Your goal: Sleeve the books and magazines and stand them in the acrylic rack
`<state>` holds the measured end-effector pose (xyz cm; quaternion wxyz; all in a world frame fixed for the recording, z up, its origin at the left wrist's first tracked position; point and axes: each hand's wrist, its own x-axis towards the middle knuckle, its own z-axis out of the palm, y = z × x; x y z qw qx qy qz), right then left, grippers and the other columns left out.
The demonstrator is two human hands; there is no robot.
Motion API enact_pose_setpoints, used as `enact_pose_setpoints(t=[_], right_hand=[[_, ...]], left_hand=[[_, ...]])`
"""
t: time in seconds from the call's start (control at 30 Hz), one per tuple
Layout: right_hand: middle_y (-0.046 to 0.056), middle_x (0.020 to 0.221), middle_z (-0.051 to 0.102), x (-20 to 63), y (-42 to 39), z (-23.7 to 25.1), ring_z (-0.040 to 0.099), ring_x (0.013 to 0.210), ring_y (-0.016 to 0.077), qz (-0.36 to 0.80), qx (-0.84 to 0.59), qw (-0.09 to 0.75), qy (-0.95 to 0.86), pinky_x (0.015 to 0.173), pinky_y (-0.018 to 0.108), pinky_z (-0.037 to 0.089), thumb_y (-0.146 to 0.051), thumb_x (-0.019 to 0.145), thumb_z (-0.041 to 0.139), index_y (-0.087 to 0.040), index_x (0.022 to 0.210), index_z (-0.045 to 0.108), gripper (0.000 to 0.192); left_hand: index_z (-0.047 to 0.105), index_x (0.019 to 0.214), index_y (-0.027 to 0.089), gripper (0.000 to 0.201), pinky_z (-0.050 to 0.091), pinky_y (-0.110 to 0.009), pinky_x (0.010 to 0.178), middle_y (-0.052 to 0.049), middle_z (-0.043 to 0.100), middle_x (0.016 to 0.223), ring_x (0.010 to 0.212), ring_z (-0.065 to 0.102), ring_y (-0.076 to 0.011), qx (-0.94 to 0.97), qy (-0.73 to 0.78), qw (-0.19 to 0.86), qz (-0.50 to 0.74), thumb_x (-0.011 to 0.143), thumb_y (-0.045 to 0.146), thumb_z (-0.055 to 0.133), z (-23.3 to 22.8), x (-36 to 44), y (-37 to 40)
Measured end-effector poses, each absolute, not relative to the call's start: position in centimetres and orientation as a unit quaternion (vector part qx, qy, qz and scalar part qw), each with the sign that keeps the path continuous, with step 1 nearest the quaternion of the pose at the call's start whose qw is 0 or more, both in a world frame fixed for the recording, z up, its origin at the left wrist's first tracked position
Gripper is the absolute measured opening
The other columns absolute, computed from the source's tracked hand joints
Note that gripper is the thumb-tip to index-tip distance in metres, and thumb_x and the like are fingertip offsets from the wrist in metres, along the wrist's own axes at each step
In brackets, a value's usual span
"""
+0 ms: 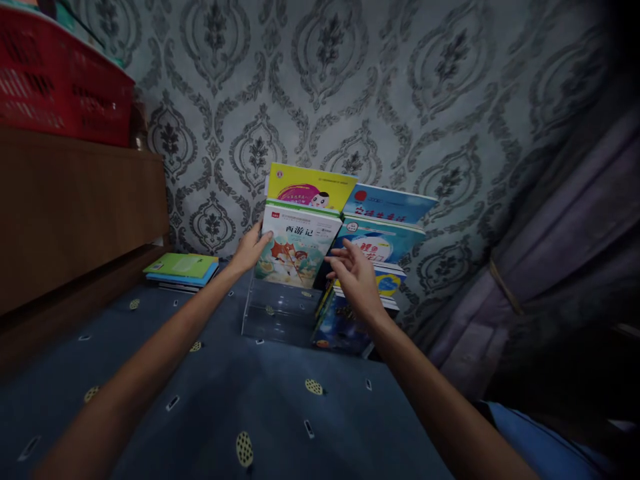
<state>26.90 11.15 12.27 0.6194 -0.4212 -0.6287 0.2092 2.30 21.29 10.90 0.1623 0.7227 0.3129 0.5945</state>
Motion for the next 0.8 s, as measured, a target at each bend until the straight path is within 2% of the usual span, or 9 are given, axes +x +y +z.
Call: enact_pose_setpoints(t=[0.17, 0.27, 0.33, 0.43, 0.57, 0.8], right_hand=[[0.015, 0.117, 0.064, 25.9, 10.4, 9.7, 0.068, 0.097, 0.0268, 0.229, -0.416, 0.605, -0.638, 0.061, 0.035, 0.061, -0.051, 0.08, 0.067, -0.019, 0.146, 0.049, 0.075], [0.017, 0.12, 0.066, 25.3, 9.2, 5.9, 0.069, 0.099, 0.0279, 0.247, -0.426, 0.583, -0.646, 0.06, 0.034, 0.061, -0.053, 0.084, 0.066, -0.02, 0.142, 0.054, 0.068], [0.016, 0.118, 0.068, 25.0, 8.1, 2.6, 0.07, 0.097, 0.0277, 0.267, -0.45, 0.545, -0.655, 0.06, 0.034, 0.06, -0.052, 0.084, 0.066, -0.018, 0.138, 0.058, 0.064], [0.014, 0.109, 0.072, 24.3, 6.3, -2.4, 0.072, 0.092, 0.0267, 0.307, -0.488, 0.488, -0.655, 0.06, 0.033, 0.059, -0.052, 0.082, 0.067, -0.02, 0.129, 0.066, 0.057], [0.014, 0.1, 0.075, 22.2, 4.4, -7.3, 0.073, 0.077, 0.0252, 0.397, -0.5, 0.461, -0.616, 0.055, 0.032, 0.057, -0.057, 0.077, 0.07, -0.019, 0.118, 0.072, 0.056], [0.012, 0.086, 0.077, 18.0, 2.9, -9.8, 0.07, 0.069, 0.0226, 0.418, -0.509, 0.45, -0.603, 0.057, 0.031, 0.056, -0.065, 0.078, 0.07, -0.018, 0.105, 0.078, 0.055]], left_hand=[[0.047, 0.147, 0.015, 0.059, 0.039, -0.044, 0.118, -0.013, 0.059, 0.146, 0.135, 0.055, -0.0278, 0.721, 0.295, 0.171, 0.603, 0.095, 0.043, 0.051, 9.5, 2.5, 21.3], [0.039, 0.152, 0.013, 0.065, 0.031, -0.044, 0.124, -0.016, 0.046, 0.156, 0.146, 0.043, -0.0278, 0.695, 0.319, 0.173, 0.621, 0.097, 0.045, 0.05, 6.9, 2.1, 20.7], [0.038, 0.152, 0.012, 0.064, 0.031, -0.045, 0.124, -0.019, 0.044, 0.157, 0.147, 0.042, -0.0278, 0.686, 0.346, 0.161, 0.62, 0.098, 0.045, 0.049, 4.7, 1.5, 20.1], [0.043, 0.147, 0.015, 0.053, 0.037, -0.047, 0.12, -0.018, 0.052, 0.15, 0.142, 0.048, -0.0264, 0.692, 0.376, 0.128, 0.603, 0.101, 0.042, 0.044, 1.4, -0.1, 19.5], [0.049, 0.137, 0.018, 0.04, 0.044, -0.047, 0.112, -0.015, 0.062, 0.135, 0.13, 0.056, -0.0257, 0.687, 0.459, 0.048, 0.561, 0.101, 0.033, 0.039, -2.1, -3.1, 19.5], [0.059, 0.119, 0.019, 0.029, 0.042, -0.049, 0.111, -0.014, 0.064, 0.123, 0.121, 0.056, -0.0289, 0.663, 0.53, -0.006, 0.528, 0.097, 0.022, 0.04, -7.0, -8.1, 19.2]])
